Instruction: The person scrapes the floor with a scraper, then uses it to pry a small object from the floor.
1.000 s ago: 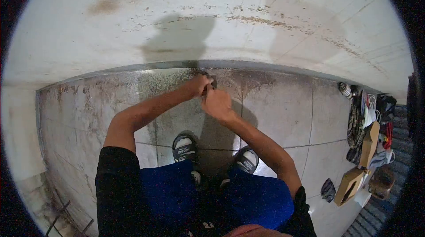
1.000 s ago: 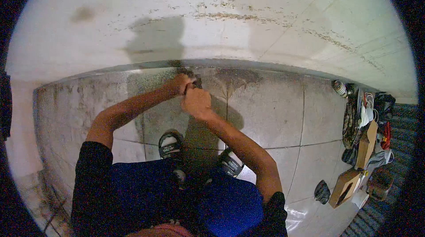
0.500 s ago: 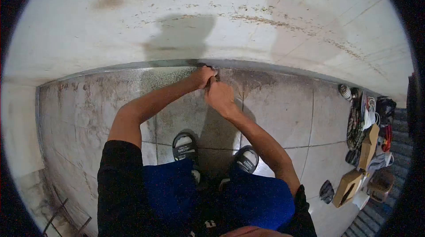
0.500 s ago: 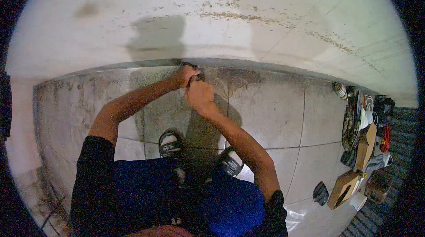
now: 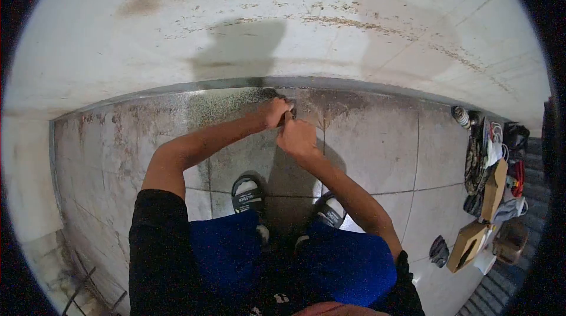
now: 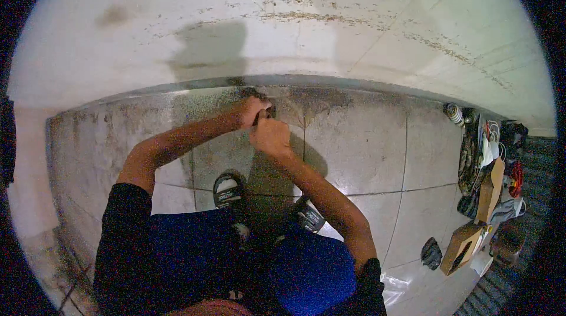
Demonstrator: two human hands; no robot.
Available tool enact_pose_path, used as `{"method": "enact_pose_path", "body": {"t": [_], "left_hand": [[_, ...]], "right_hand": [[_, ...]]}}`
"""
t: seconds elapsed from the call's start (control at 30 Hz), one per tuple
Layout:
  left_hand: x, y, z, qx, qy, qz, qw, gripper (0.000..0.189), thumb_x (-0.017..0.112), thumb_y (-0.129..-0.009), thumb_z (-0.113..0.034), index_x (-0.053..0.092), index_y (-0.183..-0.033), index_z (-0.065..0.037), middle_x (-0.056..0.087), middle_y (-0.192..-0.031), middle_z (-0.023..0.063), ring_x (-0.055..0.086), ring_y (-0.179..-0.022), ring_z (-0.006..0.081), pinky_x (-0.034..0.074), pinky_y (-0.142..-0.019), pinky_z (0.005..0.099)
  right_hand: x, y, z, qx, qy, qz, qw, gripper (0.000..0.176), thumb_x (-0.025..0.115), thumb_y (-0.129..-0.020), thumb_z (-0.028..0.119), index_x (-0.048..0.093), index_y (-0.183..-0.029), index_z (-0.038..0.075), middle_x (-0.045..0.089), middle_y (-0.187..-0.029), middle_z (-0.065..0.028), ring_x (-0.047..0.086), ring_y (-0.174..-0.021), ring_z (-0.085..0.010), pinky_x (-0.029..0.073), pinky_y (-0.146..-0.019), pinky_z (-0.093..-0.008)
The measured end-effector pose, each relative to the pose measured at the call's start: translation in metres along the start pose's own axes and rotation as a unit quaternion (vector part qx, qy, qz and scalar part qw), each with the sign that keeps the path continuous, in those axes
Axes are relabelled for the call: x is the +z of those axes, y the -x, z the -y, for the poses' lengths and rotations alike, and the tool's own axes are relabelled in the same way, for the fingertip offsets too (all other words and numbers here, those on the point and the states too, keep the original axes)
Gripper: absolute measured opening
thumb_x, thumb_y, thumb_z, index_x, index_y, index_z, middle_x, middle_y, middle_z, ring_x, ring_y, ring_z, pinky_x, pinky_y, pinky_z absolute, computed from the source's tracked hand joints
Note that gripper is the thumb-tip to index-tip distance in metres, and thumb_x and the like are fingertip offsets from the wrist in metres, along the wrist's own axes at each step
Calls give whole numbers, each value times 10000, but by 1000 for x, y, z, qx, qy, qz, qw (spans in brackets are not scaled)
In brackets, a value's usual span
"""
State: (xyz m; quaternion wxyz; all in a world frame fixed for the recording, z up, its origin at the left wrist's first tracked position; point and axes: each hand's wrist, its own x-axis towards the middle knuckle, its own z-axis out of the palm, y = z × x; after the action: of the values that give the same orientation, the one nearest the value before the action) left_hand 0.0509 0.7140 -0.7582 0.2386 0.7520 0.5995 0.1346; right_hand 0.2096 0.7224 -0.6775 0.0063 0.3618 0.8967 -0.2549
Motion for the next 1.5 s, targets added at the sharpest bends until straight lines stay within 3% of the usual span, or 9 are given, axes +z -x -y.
{"method": "enact_pose_path", "body": {"t": [0.17,0.3,0.37,0.47,0.57,0.67,0.8,1.03,1.5], "left_hand": [[24,-19,47,143,17,-133,981,181,488,-877,-201,592,-897,-54,526,-636,180,537,-575,335,374,-517,447],[5,-10,14,-47,159,-28,986,217,530,-822,-206,576,-762,-2,568,-702,236,586,-667,388,470,-587,434],[15,-3,7,86,-4,-98,991,200,532,-821,-185,579,-766,1,567,-677,228,588,-651,379,470,-591,441],[5,-16,7,-62,136,-52,987,180,578,-785,-182,589,-809,-4,559,-661,229,596,-665,370,462,-614,462],[-10,-23,10,-29,-25,23,999,220,483,-879,-212,600,-880,-25,565,-694,238,587,-625,358,450,-607,441],[15,-9,7,35,54,-97,993,168,572,-779,-150,598,-848,1,572,-689,228,601,-684,368,462,-626,450],[-22,-15,-17,15,-10,-7,1000,162,538,-816,-119,610,-899,0,566,-741,216,579,-753,371,443,-665,452],[36,-14,15,48,106,-135,984,209,532,-805,-206,587,-752,-10,571,-709,218,583,-696,391,447,-611,458],[-6,-29,0,7,20,1,1000,225,553,-801,-145,581,-992,-29,587,-951,214,531,-869,391,419,-783,443]], "right_hand": [[4,-13,-5,2,-5,-30,1000,361,570,-740,202,537,-1017,-26,652,-740,-197,655,-668,-342,519,-608,-455],[-4,-8,-3,-1,9,-15,1000,367,575,-736,199,539,-1020,-30,652,-736,-196,657,-668,-335,523,-597,-444],[-2,-2,-3,5,11,-15,1000,364,580,-734,199,544,-1013,-31,652,-732,-195,657,-665,-336,524,-593,-443],[-5,-5,-2,13,6,-28,1000,362,585,-726,194,550,-1006,-34,650,-729,-198,654,-662,-347,522,-600,-453],[-5,-16,-4,9,-14,-40,999,375,585,-718,188,551,-1019,-34,648,-729,-201,652,-663,-355,519,-610,-463],[-6,-6,-9,4,-13,-50,999,375,581,-718,183,552,-1024,-32,647,-723,-198,652,-657,-347,520,-599,-452],[-15,-8,-8,14,-12,-51,999,348,551,-749,182,556,-1023,-32,637,-703,-213,636,-635,-373,508,-612,-470],[-9,5,-10,11,-1,-34,999,342,566,-726,169,548,-1004,-29,645,-711,-195,648,-639,-340,508,-593,-456],[-6,-14,-22,6,-23,-76,997,310,532,-761,187,567,-978,-32,631,-704,-226,627,-614,-383,505,-591,-477]]}}
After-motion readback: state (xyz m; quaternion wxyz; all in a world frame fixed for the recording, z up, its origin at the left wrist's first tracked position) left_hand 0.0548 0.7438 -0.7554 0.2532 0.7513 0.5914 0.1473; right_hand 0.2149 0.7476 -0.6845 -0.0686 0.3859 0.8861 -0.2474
